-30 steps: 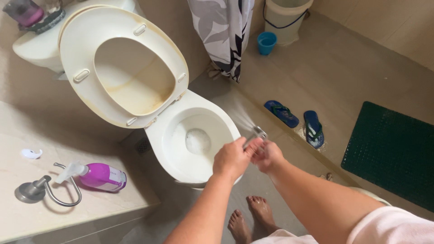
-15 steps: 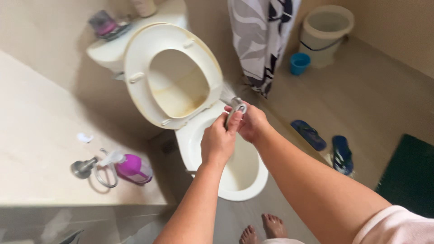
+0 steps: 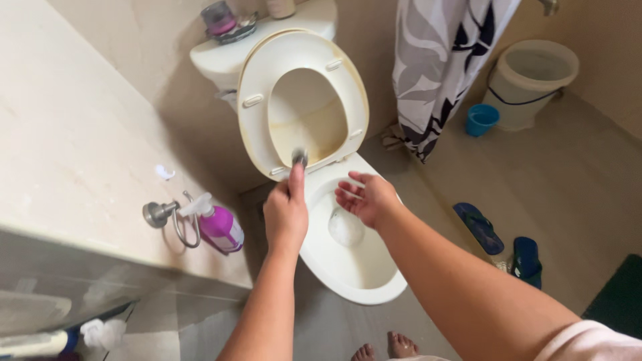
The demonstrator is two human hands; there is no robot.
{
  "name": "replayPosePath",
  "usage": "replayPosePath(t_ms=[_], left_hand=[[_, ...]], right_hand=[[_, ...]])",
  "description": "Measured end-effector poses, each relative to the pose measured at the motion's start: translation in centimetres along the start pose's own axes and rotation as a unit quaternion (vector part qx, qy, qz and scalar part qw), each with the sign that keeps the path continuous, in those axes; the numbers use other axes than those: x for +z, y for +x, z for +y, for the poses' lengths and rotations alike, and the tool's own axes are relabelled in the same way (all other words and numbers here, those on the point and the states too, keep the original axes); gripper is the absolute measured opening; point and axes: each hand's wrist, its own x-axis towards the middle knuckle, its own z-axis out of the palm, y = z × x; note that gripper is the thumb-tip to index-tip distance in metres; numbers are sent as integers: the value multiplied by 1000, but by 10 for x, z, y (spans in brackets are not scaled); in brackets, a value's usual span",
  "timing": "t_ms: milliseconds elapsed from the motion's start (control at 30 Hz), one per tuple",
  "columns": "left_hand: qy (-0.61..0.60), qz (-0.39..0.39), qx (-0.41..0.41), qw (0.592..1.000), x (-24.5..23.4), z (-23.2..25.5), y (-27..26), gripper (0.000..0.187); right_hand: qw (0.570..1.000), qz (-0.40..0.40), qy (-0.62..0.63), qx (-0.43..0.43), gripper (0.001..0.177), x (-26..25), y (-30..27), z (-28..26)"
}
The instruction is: The person uses a bidet sprayer to wash the toilet seat and bowl, moving the sprayer around the rim and interior of the toilet.
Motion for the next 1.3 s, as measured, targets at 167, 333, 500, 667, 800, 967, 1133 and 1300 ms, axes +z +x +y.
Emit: replayPosePath(t_ms=[167, 333, 500, 667, 800, 967, 1133, 1300], left_hand=[[-101, -24, -213, 972, 8, -90, -40, 72], [-213, 17, -369, 905, 23, -176, -88, 58], [-122, 74, -266, 953, 27, -212, -101, 67], [-12, 4, -232, 973, 5, -158, -62, 66], [45, -5, -184, 982, -10, -107, -27, 66], [54, -13, -172, 984, -15, -84, 3, 70], [57, -13, -184, 981, -10, -82, 11, 74], [51, -6, -196, 979, -2, -93, 5, 72]], right_hand=[[998, 18, -46, 49, 27, -10, 1, 42], [989, 41, -115, 85, 28, -15, -16, 76], [977, 56, -177, 106, 29, -13, -29, 96], [971, 39, -199, 124, 31, -8, -28, 110], [969, 40, -208, 128, 32, -8, -32, 110], [969, 52, -214, 115, 32, -13, -32, 99], [968, 61, -219, 108, 32, -14, -31, 90], [967, 52, -221, 113, 32, -17, -30, 93]])
